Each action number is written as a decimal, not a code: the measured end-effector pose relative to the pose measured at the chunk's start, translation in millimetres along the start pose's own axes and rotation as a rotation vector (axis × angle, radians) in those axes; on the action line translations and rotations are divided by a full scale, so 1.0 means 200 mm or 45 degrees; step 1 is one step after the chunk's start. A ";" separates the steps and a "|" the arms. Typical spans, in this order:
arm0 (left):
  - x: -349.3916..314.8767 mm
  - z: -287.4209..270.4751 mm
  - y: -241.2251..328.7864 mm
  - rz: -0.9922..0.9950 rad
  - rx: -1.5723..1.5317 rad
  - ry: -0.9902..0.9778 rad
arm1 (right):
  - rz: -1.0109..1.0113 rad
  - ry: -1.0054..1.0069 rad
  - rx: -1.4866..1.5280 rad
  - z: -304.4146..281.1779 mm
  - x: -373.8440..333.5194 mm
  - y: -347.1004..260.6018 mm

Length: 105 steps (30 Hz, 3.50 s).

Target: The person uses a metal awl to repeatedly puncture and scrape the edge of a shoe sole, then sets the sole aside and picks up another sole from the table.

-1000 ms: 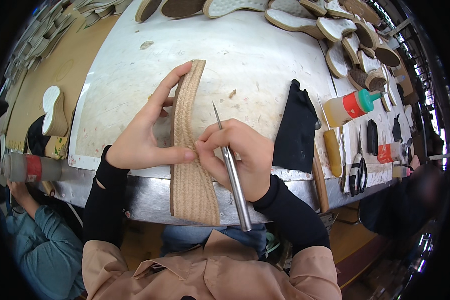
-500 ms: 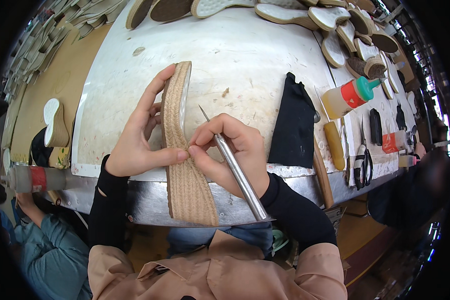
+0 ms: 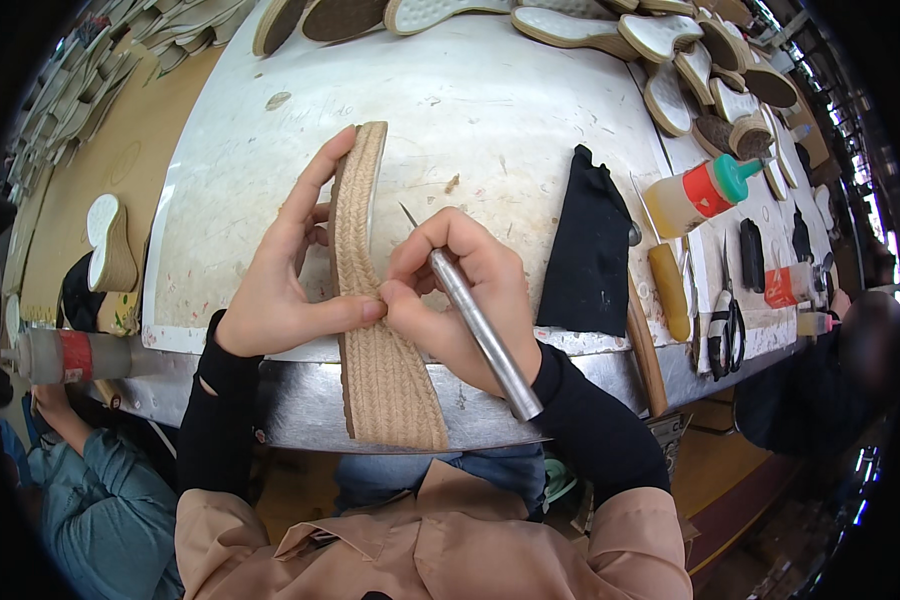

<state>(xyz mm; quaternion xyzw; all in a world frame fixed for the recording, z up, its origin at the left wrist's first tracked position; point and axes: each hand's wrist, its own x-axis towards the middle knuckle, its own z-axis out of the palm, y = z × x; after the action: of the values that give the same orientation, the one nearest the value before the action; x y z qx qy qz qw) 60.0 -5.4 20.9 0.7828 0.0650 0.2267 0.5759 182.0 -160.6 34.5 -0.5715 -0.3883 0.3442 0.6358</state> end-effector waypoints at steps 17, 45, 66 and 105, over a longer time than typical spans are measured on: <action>-0.01 0.03 0.00 0.058 0.134 0.013 | 0.133 -0.002 0.258 -0.04 0.01 0.03; -0.01 0.06 0.01 0.224 0.387 0.077 | -0.395 0.094 -0.521 -0.01 -0.02 0.00; -0.02 0.10 -0.01 0.217 0.268 0.152 | 0.211 0.029 0.307 -0.03 0.00 0.02; -0.01 0.09 0.02 0.168 0.305 0.100 | -0.823 0.181 -0.726 0.01 -0.01 0.04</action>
<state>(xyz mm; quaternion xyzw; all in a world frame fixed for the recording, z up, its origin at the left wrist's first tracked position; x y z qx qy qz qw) 65.7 -23.5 19.2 0.8391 0.0626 0.2851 0.4590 178.9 -159.7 27.1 -0.5956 -0.5819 -0.0337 0.5527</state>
